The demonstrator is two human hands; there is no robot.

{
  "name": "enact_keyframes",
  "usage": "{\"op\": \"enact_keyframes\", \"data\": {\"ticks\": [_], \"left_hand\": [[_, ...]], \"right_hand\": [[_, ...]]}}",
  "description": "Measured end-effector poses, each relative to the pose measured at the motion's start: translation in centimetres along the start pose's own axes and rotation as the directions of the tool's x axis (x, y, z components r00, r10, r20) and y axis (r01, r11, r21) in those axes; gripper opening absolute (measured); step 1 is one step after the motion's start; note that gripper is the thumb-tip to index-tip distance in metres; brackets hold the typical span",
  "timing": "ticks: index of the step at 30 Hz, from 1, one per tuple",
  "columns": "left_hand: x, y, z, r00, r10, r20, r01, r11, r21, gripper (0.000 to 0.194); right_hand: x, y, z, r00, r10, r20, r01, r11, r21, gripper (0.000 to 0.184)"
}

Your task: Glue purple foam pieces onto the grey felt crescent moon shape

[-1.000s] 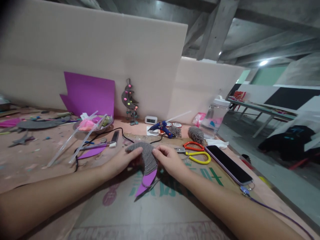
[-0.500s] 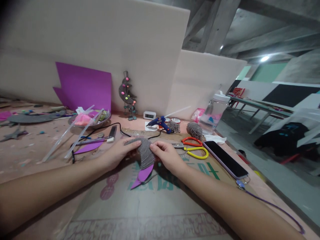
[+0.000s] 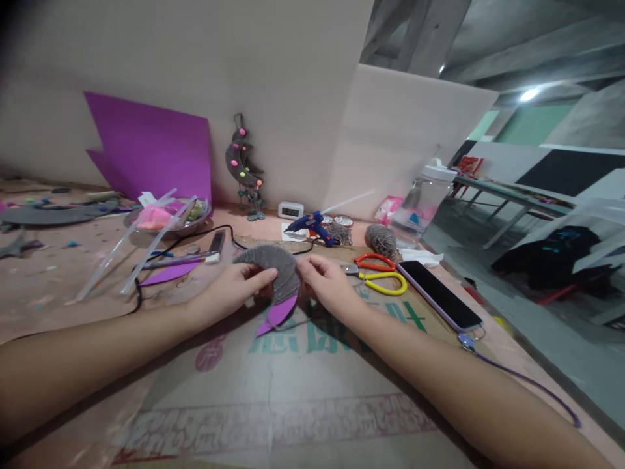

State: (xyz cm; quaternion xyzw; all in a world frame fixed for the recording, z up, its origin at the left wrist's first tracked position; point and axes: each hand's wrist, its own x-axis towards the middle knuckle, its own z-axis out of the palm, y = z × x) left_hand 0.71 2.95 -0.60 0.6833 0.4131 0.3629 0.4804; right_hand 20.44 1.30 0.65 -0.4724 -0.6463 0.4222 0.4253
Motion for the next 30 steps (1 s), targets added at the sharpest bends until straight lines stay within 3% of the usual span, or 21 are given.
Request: {"op": "enact_keyframes", "data": {"ticks": [5,9,14,19,23,30], "left_hand": [[0.5,-0.1,-0.5,0.98,0.038,-0.196,-0.041,0.999,-0.011,0.038],[0.8,-0.3,-0.8,0.975,0.021,-0.221,-0.034,0.998,-0.058,0.039],[1.1,-0.7,-0.8,0.972,0.011,-0.235,-0.026,0.998,-0.059,0.041],[1.3,-1.1,-0.6,0.977,-0.01,-0.214,-0.009,0.996,-0.087,0.041],[1.2,-0.9,-0.5,0.984,-0.049,-0.173,0.034,0.996,-0.084,0.04],[1.3,-1.0,-0.5,0.992,-0.048,-0.119,0.037,0.995,-0.09,0.039]], "right_hand": [[-0.4,-1.0,-0.5,0.98,0.116,0.162,-0.103,0.991,-0.083,0.042],[-1.0,-1.5,-0.8,0.915,0.209,0.344,-0.147,0.969,-0.197,0.04],[-0.9,-1.3,-2.0,0.864,0.239,0.444,-0.091,0.94,-0.327,0.022],[-0.2,-1.1,-2.4,0.918,0.181,0.353,-0.047,0.933,-0.357,0.024],[0.2,-0.7,-2.1,0.979,0.098,0.179,-0.038,0.95,-0.31,0.028],[0.1,0.4,-1.5,0.999,0.032,0.04,-0.016,0.942,-0.336,0.03]]}}
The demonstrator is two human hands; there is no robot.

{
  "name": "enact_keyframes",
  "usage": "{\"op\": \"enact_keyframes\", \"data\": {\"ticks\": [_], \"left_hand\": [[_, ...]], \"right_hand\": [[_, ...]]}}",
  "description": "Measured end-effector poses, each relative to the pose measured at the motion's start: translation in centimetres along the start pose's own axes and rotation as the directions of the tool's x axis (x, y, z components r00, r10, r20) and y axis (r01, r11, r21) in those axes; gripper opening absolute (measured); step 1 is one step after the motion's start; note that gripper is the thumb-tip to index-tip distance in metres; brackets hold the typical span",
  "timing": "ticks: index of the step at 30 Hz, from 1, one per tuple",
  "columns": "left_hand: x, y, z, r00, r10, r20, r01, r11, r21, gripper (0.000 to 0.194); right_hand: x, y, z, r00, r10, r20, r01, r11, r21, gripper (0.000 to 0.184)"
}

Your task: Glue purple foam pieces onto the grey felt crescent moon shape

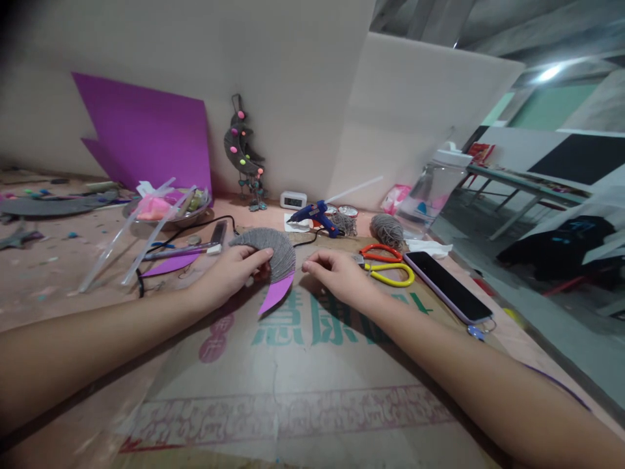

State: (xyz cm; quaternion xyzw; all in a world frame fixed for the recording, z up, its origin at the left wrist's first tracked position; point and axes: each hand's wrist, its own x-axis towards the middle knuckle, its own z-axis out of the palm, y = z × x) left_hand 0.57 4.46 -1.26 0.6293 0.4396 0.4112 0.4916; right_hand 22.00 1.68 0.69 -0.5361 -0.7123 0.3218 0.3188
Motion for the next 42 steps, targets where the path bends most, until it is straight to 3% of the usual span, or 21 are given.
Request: {"op": "enact_keyframes", "data": {"ticks": [4,11,17,22,28,33,38,42], "left_hand": [[0.0,0.0,0.0,0.999,0.006,0.032,-0.007,1.0,0.02,0.04],[-0.3,-0.2,0.1,0.999,0.002,0.047,0.0,0.999,-0.036,0.04],[-0.2,-0.2,0.2,0.998,-0.025,0.062,0.027,0.999,-0.029,0.039],[-0.3,0.3,0.1,0.999,0.011,0.046,-0.013,0.999,0.045,0.04],[-0.3,0.4,0.1,0.999,0.016,0.045,-0.016,1.0,0.001,0.04],[-0.3,0.5,0.1,0.998,0.041,0.054,-0.045,0.997,0.068,0.042],[-0.4,0.4,0.0,0.992,0.086,0.091,-0.097,0.987,0.13,0.043],[-0.4,0.2,0.0,0.986,0.135,0.102,-0.15,0.975,0.162,0.045]], "right_hand": [[-0.1,0.2,0.1,0.995,-0.037,-0.094,0.032,0.998,-0.063,0.026],[-0.2,0.2,0.4,0.993,-0.05,-0.104,0.045,0.997,-0.057,0.026],[-0.3,-0.2,0.5,0.979,-0.089,-0.186,0.074,0.994,-0.084,0.022],[-0.1,0.4,0.6,0.996,-0.069,-0.063,0.065,0.996,-0.061,0.026],[-0.4,-0.4,0.4,0.98,-0.132,-0.152,0.123,0.99,-0.072,0.034],[-0.9,-1.3,0.8,0.969,-0.242,-0.056,0.239,0.969,-0.058,0.029],[-1.0,-0.6,1.5,0.99,-0.14,0.023,0.137,0.984,0.117,0.031],[-1.0,-0.3,1.7,0.991,-0.132,0.028,0.127,0.983,0.135,0.032]]}}
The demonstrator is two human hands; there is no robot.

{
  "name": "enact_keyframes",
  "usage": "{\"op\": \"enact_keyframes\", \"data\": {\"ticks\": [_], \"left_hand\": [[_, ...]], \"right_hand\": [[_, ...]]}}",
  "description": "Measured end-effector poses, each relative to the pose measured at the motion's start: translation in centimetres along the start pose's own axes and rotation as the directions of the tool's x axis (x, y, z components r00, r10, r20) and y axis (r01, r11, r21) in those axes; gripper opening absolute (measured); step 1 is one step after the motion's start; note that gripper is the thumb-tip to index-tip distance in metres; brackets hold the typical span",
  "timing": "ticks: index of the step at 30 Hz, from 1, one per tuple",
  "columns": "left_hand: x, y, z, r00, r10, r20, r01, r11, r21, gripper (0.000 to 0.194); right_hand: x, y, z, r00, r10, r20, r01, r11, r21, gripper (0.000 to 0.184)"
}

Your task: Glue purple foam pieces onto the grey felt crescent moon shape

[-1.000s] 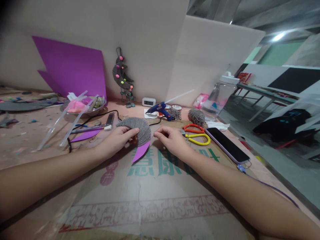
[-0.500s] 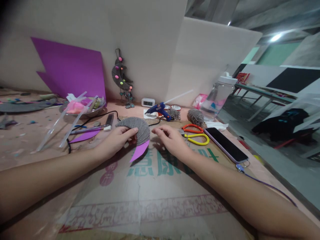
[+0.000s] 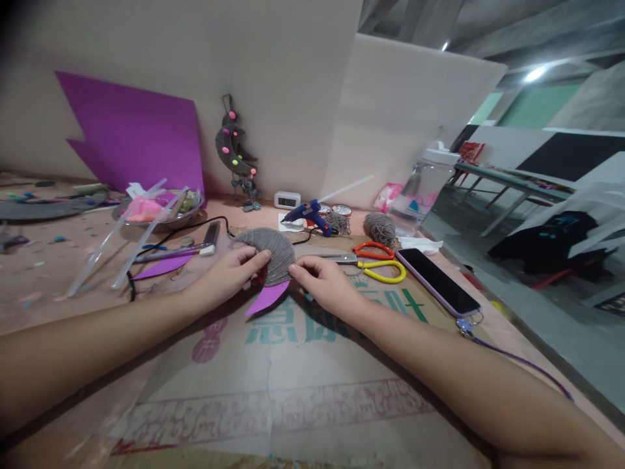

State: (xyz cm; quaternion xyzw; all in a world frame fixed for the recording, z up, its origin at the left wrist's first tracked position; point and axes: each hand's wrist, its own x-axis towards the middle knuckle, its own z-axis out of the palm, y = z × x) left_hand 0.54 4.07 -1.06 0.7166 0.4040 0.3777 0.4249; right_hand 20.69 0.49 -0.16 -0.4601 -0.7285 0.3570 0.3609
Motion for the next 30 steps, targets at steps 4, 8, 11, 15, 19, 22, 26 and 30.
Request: {"op": "enact_keyframes", "data": {"ticks": [4,8,11,15,19,22,26,30], "left_hand": [[0.1,-0.2,0.1,0.999,0.013,0.034,-0.009,0.992,-0.125,0.038],[-0.3,-0.3,0.5,0.993,0.112,0.03,-0.105,0.978,-0.18,0.03],[-0.9,-0.2,0.6,0.976,0.191,0.105,-0.188,0.982,-0.035,0.055],[-1.5,-0.1,0.5,0.942,0.273,0.197,-0.302,0.944,0.133,0.062],[-1.3,0.0,0.6,0.946,0.284,0.155,-0.307,0.94,0.151,0.053],[-1.2,0.2,0.7,0.955,0.27,0.121,-0.285,0.948,0.14,0.049],[-1.3,0.4,0.7,0.958,0.265,0.105,-0.279,0.949,0.147,0.046],[-1.4,0.5,0.6,0.958,0.263,0.111,-0.279,0.945,0.168,0.045]], "right_hand": [[0.0,-0.2,0.0,0.997,0.007,-0.073,-0.007,1.0,0.003,0.032],[0.2,-0.1,-0.2,0.992,0.025,-0.127,-0.022,0.999,0.031,0.031],[0.3,0.0,-0.2,0.991,0.041,-0.126,-0.035,0.998,0.049,0.032],[0.2,-0.2,-0.2,0.995,0.017,-0.103,-0.013,0.999,0.041,0.031],[0.2,-0.2,-0.2,0.992,-0.002,-0.123,0.008,0.999,0.048,0.034],[0.3,0.0,-0.2,0.987,0.034,-0.159,-0.019,0.995,0.098,0.033],[0.4,0.3,-0.1,0.993,0.09,-0.078,-0.07,0.972,0.225,0.036],[0.4,0.4,0.1,0.995,0.095,0.026,-0.098,0.95,0.297,0.038]]}}
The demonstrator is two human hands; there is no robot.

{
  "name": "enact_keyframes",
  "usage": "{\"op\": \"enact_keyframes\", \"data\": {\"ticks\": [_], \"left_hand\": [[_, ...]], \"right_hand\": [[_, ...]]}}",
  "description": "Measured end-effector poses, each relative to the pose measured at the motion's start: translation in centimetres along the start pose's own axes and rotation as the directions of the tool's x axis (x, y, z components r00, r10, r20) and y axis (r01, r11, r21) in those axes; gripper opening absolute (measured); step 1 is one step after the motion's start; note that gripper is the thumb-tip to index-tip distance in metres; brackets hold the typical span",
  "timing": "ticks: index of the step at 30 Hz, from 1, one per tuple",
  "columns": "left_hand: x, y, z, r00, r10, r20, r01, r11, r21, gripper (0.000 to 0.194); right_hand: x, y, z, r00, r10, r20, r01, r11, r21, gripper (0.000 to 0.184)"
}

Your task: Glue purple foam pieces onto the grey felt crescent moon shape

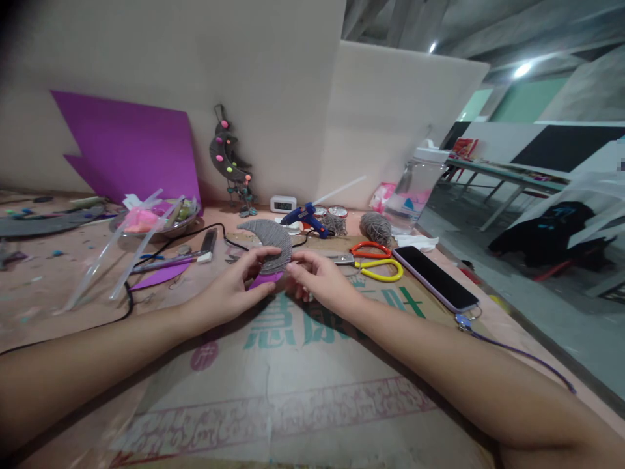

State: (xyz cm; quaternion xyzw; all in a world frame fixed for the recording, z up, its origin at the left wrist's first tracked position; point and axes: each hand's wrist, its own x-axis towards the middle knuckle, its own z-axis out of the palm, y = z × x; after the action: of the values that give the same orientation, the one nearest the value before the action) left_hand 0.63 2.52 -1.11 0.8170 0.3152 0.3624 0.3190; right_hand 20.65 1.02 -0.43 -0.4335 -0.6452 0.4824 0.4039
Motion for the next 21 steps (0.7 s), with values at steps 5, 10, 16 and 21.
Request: {"op": "enact_keyframes", "data": {"ticks": [5,10,16,21], "left_hand": [[0.02,-0.17,0.0,1.0,0.021,0.012,-0.021,0.999,-0.039,0.042],[-0.1,-0.21,0.07,0.999,0.034,0.038,-0.033,0.999,-0.041,0.04],[-0.14,0.11,0.06,0.998,-0.004,0.07,0.004,1.0,-0.001,0.034],[0.04,0.2,0.15,1.0,0.01,0.019,-0.009,0.998,-0.056,0.026]], "right_hand": [[0.06,-0.06,-0.2,0.998,-0.051,-0.028,0.05,0.998,-0.031,0.034],[0.09,-0.21,-0.38,0.997,-0.053,-0.051,0.05,0.996,-0.071,0.035],[-0.04,0.04,-0.3,0.998,-0.016,-0.052,0.013,0.999,-0.052,0.036],[-0.22,-0.08,-0.1,0.998,-0.062,-0.005,0.061,0.994,-0.089,0.034]]}}
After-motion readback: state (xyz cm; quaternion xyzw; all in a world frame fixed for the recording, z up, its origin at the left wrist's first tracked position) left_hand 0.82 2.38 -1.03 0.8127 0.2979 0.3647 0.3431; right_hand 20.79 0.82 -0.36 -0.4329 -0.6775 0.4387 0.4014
